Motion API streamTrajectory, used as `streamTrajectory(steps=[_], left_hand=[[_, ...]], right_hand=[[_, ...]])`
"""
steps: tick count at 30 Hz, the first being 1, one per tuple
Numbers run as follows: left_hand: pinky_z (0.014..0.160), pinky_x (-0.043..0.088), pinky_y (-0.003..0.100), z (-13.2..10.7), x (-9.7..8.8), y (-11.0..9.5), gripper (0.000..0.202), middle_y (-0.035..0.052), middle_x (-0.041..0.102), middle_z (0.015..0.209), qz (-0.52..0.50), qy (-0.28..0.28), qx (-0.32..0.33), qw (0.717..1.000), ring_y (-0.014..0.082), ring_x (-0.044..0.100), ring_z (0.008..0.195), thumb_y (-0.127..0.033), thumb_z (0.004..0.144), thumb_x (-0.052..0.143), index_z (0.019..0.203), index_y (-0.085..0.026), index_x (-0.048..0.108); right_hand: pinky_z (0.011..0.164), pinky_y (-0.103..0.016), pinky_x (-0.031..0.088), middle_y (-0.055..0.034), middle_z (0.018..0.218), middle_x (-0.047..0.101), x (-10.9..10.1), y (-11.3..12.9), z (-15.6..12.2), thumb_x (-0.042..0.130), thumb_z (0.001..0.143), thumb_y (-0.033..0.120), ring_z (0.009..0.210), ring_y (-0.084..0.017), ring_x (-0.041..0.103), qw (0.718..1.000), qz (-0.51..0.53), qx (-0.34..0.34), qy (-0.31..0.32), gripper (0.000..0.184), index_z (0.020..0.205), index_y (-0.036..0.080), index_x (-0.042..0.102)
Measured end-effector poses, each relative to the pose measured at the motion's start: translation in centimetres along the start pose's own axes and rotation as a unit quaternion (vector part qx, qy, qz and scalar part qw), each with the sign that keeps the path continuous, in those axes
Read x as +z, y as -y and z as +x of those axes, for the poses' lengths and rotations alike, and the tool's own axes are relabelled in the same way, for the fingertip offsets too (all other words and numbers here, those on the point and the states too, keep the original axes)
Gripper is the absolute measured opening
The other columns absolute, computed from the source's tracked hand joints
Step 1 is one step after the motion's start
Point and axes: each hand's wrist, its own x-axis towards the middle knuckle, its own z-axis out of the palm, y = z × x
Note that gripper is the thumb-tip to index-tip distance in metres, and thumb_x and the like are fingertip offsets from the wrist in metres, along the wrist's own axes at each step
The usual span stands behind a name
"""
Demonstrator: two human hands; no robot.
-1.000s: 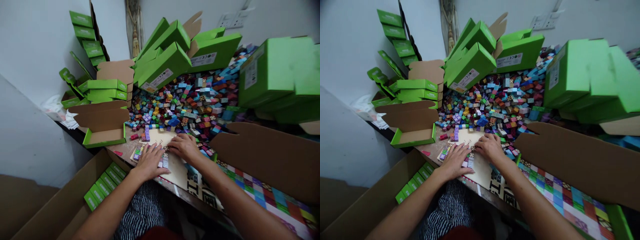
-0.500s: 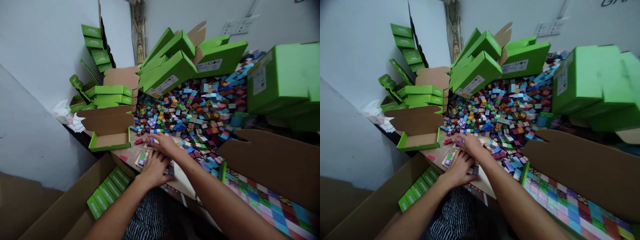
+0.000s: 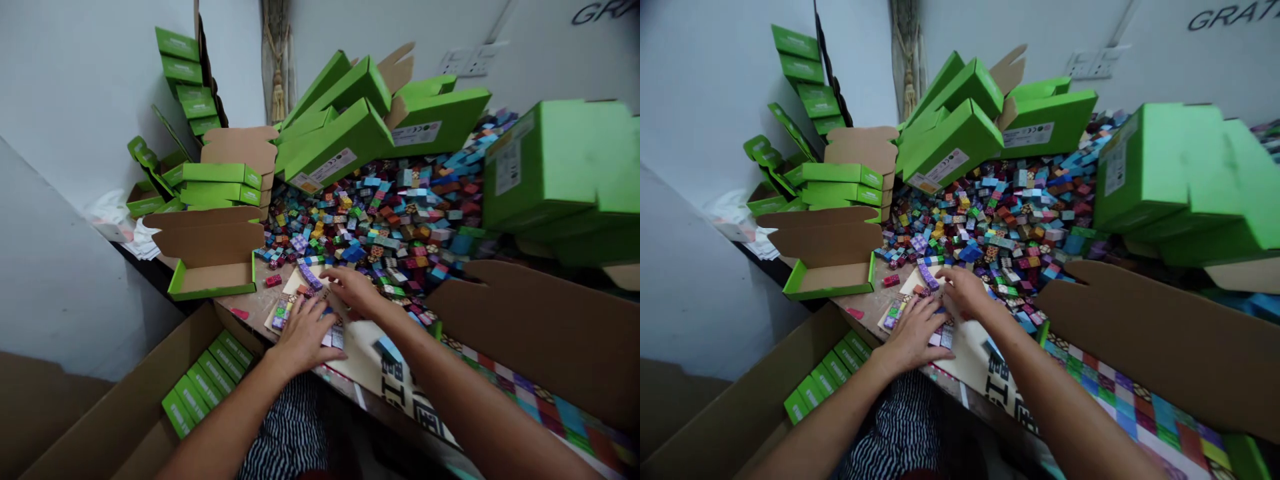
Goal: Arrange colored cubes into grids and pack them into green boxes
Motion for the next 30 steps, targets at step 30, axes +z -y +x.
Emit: streamTrajectory(steps=[30], left_hand=[[0.113, 0.019, 0.050, 0.0, 0.3, 0.2, 0.069, 0.0090, 0.051, 0.132, 0.000, -0.030, -0.006, 1.000, 0.0286, 0.040, 0.126, -0.057, 0.065, 0.077, 0.120, -0.022, 0.053]], right_hand=[[0.087, -0.038, 0.038, -0.0078, 0.102, 0.067, 0.8, -3.2, -4.2, 0.062, 0.079, 0.027, 0.101, -0.026, 0.055, 0.998, 0.013, -0.066, 0.003, 0.031, 0.109, 0.022, 0.064]])
